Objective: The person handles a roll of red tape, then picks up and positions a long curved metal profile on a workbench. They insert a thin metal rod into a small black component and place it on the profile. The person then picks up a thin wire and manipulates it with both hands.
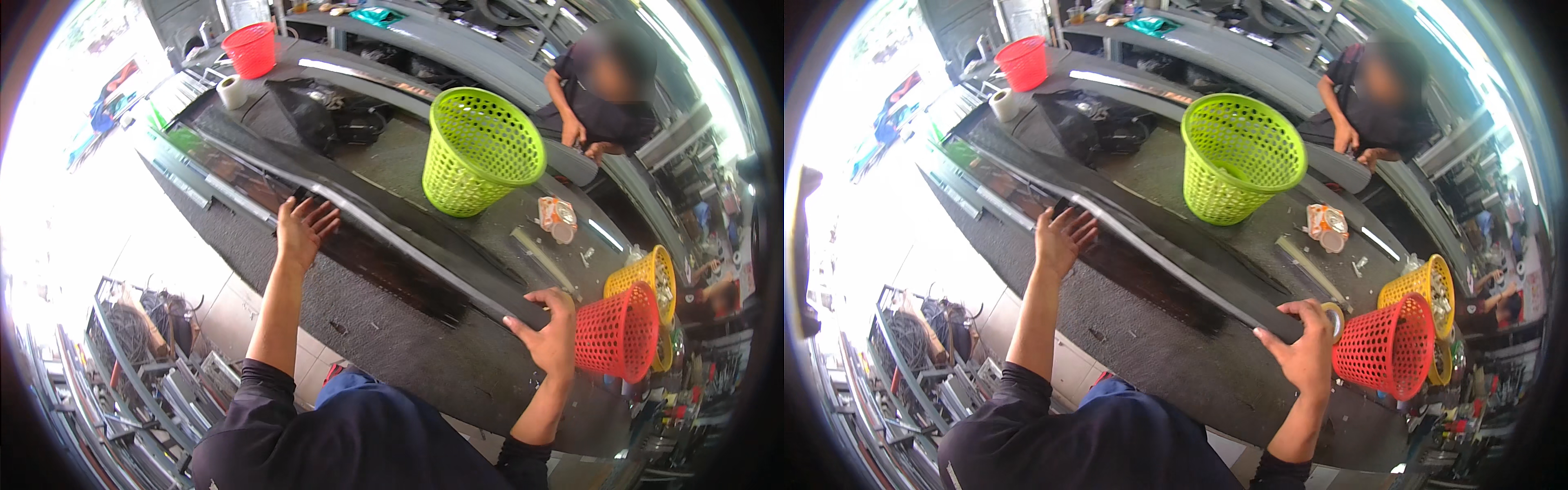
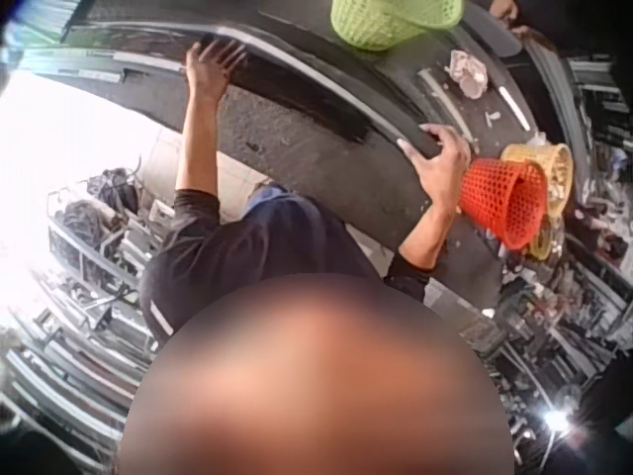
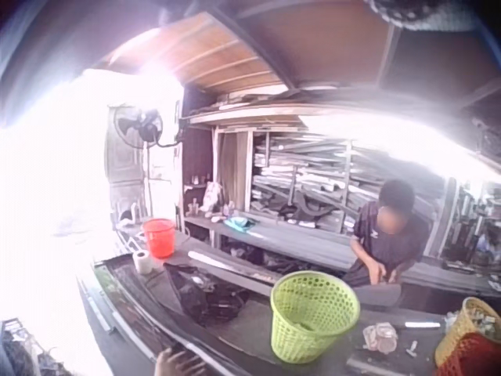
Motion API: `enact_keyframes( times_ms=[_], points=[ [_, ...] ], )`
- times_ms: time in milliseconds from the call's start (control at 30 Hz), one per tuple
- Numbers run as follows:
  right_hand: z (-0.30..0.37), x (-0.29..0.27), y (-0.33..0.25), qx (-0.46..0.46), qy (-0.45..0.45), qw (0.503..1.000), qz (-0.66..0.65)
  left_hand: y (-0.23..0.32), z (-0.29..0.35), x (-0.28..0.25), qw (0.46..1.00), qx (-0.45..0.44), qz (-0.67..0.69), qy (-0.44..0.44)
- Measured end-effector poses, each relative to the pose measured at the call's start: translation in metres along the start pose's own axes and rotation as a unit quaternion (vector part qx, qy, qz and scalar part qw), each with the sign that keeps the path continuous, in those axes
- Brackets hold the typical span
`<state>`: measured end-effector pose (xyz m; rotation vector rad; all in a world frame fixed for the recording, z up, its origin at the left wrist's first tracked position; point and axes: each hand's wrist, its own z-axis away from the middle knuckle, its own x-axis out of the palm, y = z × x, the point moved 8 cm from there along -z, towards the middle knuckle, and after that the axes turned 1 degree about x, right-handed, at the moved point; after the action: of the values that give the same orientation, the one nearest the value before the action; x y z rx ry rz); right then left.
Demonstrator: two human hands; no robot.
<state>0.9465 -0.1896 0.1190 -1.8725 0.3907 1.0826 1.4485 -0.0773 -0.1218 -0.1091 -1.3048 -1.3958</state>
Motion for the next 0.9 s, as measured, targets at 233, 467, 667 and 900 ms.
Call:
enact_keyframes(
  times_ms=[233, 467, 667, 900],
  points=[
    [0.033, 0.001, -0.023, 0.046, 0.004, 0.993, -0.104, 0.015, -0.036, 0.007, 0.999, 0.043, 0.025, 0.017],
    [0.059, 0.014, -0.014, 0.027, -0.015, 0.995, -0.099, 0.034, -0.048, 0.017, 0.984, 0.046, 0.174, -0.011],
    [0.077, 0.036, 0.020, 0.059, -0.024, 0.992, -0.113, 0.043, -0.031, 0.025, 0.971, 0.040, 0.228, -0.064],
    [0.080, 0.058, 0.036, 0.080, -0.039, 0.987, -0.132, 0.044, -0.030, 0.023, 0.967, 0.069, 0.235, -0.066]
  ],
)
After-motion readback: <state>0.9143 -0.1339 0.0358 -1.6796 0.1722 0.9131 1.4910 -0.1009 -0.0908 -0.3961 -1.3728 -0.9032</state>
